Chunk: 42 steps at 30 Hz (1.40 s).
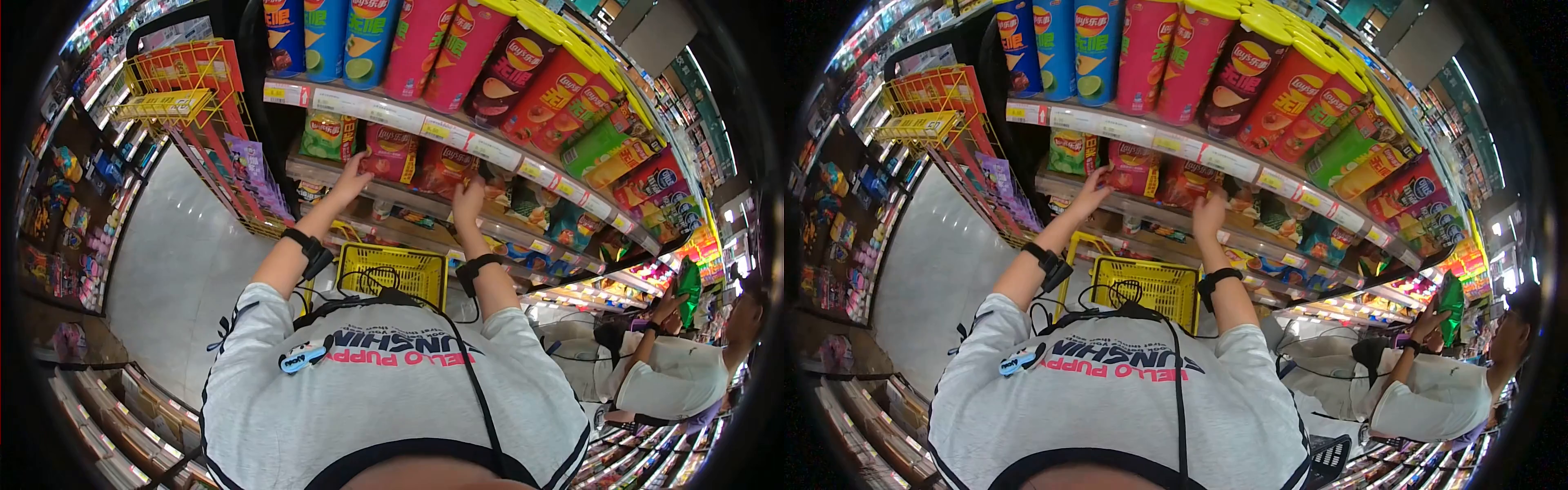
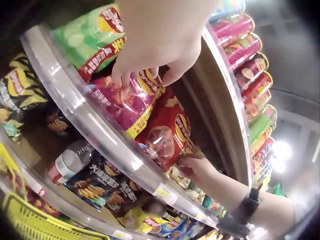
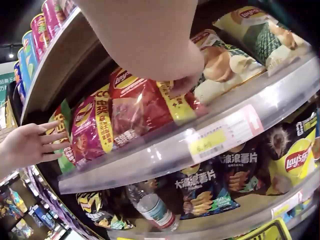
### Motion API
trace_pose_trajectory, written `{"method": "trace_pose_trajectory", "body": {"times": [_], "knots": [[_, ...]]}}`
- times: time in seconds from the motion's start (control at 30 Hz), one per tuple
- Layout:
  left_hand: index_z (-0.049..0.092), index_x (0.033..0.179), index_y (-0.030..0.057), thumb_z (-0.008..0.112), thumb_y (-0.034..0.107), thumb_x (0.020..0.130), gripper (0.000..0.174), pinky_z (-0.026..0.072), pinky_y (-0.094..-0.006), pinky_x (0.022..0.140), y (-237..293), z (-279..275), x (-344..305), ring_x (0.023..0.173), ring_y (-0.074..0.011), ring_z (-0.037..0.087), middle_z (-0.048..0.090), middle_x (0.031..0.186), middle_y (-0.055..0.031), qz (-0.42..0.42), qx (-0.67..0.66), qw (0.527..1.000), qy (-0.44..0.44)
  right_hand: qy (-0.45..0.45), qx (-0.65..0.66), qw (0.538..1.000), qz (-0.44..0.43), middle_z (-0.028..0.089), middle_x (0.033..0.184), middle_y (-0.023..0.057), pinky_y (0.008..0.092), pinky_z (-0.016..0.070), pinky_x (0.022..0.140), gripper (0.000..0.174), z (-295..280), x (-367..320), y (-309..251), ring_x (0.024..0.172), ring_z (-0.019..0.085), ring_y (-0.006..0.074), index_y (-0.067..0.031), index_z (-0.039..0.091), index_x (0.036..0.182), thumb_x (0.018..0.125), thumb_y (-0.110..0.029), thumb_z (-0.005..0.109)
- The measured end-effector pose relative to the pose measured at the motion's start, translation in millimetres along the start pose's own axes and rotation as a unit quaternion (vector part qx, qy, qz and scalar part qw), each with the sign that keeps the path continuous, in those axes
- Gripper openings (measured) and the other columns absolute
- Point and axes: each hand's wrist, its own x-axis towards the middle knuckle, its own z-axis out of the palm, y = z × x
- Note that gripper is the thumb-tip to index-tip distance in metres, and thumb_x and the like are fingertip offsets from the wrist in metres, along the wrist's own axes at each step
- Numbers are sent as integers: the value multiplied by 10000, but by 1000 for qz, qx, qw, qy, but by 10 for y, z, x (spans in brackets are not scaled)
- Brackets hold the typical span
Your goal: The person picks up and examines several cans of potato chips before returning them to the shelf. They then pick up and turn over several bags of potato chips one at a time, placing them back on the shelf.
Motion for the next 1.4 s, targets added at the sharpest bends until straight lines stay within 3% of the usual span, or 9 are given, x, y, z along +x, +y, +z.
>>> {"method": "trace_pose_trajectory", "body": {"times": [0.03,0.1,0.27,0.47,0.57,0.7,0.93,1.1,1.4], "knots": [[357,1259,25,614,120,731,594,362,-320,910,-17,-11,42,1092,-252,444,421,1206,-150,-23,18,1000,8,-26,29,997,-61,580,990,211,407,457,712,422,44,6,-97,872,566,358,4,455,1141,737,-75,551],[268,1319,45,583,129,767,642,341,-304,925,-30,-10,137,1130,-235,410,383,1261,-139,-21,74,997,-7,-214,217,952,33,576,982,221,393,450,734,478,234,12,-358,872,572,324,0,436,1173,721,-76,569],[239,1323,41,649,170,675,778,321,-321,948,625,116,59,1157,-254,391,392,1281,-134,-141,-110,983,27,-228,252,927,160,592,873,107,303,480,544,539,995,-19,-343,706,597,192,-34,431,1211,694,-23,582],[283,1293,70,588,201,718,664,322,-309,926,430,44,283,1122,-215,418,458,1205,-104,-218,-111,969,-44,-336,245,880,230,565,977,125,272,457,654,660,914,137,-516,744,571,180,-17,345,1290,683,-44,603],[301,1277,78,565,179,738,608,319,-313,925,706,122,169,1122,-202,411,459,1201,-95,-149,-134,978,-50,-244,282,913,167,581,958,112,255,436,747,661,602,18,-858,828,563,176,-4,335,1297,690,-34,597],[319,1261,68,562,165,755,570,317,-307,930,931,144,-14,1100,-198,430,466,1192,-92,-125,-144,982,-14,-276,370,846,266,555,1056,134,264,429,806,684,337,-134,-1034,948,550,175,-11,270,1330,715,5,570],[218,1364,78,612,254,774,731,310,-365,958,705,24,-538,1145,-318,400,402,1240,-186,50,112,992,1,-287,461,809,226,579,995,133,272,442,793,710,250,-537,-1000,929,562,171,-29,229,1347,736,-12,591],[256,1358,102,620,245,783,696,347,-339,930,956,-161,-768,1138,-258,416,376,1259,-157,-20,69,996,-50,-282,527,749,288,574,987,156,280,462,771,725,-15,-838,-1174,908,565,182,-53,214,1359,747,-22,602],[109,1393,120,731,251,699,941,397,-330,865,1005,-300,-896,1075,-217,446,343,1284,-164,-194,3,979,-56,-249,479,796,276,586,923,79,253,446,730,649,-56,-1077,-1048,854,554,136,-59,296,1336,758,-27,590]]}}
